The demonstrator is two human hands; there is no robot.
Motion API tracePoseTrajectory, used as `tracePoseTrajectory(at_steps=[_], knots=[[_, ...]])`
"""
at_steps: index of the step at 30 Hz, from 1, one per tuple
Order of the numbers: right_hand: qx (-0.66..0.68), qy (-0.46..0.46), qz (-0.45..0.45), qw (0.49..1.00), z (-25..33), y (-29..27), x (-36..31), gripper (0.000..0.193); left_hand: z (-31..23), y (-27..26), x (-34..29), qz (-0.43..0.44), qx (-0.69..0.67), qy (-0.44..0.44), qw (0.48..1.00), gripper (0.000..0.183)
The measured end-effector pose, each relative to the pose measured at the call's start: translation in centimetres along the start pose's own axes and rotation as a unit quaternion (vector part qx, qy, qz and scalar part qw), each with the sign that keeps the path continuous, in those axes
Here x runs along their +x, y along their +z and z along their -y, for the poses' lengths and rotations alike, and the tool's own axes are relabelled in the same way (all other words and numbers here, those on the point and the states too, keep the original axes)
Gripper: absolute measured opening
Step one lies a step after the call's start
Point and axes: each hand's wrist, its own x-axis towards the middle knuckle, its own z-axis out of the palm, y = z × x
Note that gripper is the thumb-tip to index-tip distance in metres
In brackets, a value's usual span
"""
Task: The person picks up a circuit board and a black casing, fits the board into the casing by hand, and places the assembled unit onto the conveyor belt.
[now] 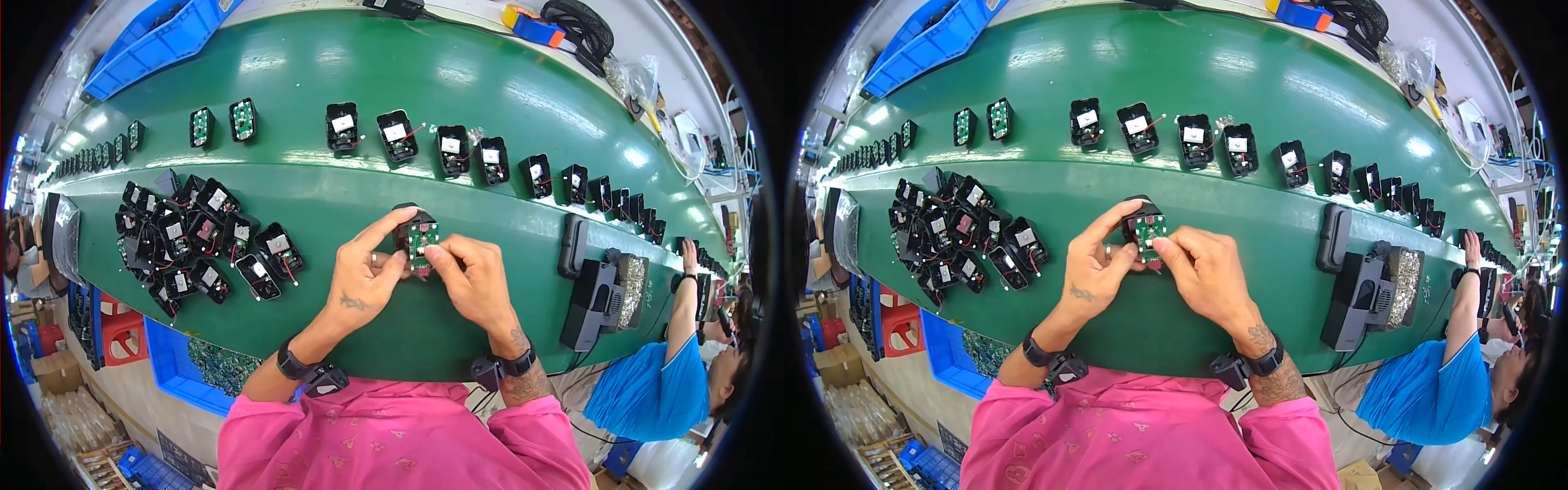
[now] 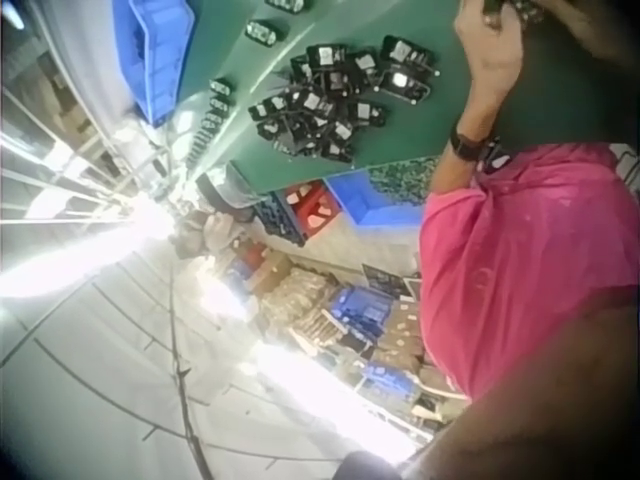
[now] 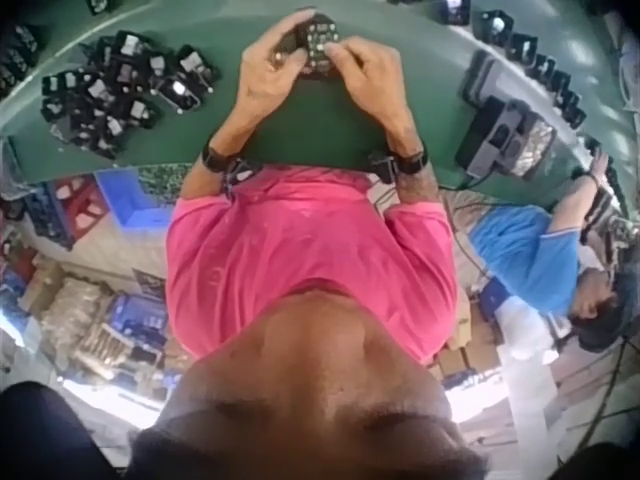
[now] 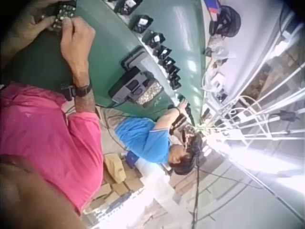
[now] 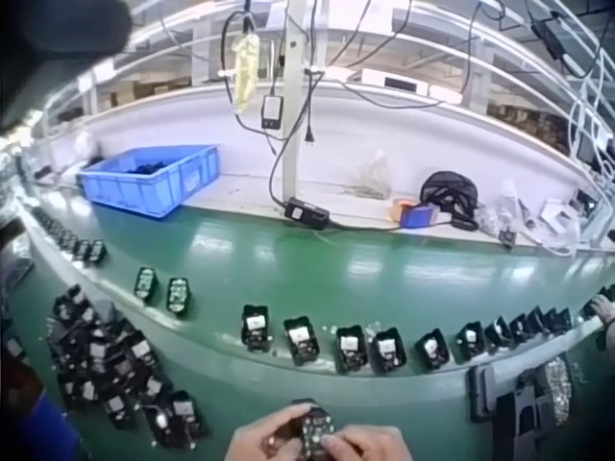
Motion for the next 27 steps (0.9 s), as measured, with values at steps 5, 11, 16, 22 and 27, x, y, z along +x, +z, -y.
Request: tracePoseTrajectory(at_steps=[5, 11, 16, 22, 27], knots=[[0.016, 0.047, -0.016, 0.999, -0.4, 0.1, 0.0, 0.026, -0.4, 0.1, 0.1, 0.036, -0.11, -0.063, 0.991, 0.051], [0.012, 0.067, -0.008, 0.998, -0.5, 0.3, -0.3, 0.029, -0.4, 0.3, 0.1, 0.014, -0.081, -0.106, 0.991, 0.044], [0.008, 0.095, -0.007, 0.995, -0.3, 0.4, -0.5, 0.03, -0.3, 0.6, -0.1, 0.012, -0.076, -0.104, 0.992, 0.04], [0.044, 0.118, -0.007, 0.992, -0.7, 0.0, -0.5, 0.03, -0.5, 0.9, 0.2, 0.019, -0.104, -0.135, 0.985, 0.041], [0.142, 0.106, -0.008, 0.984, -0.9, -0.8, -0.5, 0.027, -0.8, 0.4, 0.8, 0.024, -0.28, -0.174, 0.944, 0.048]])
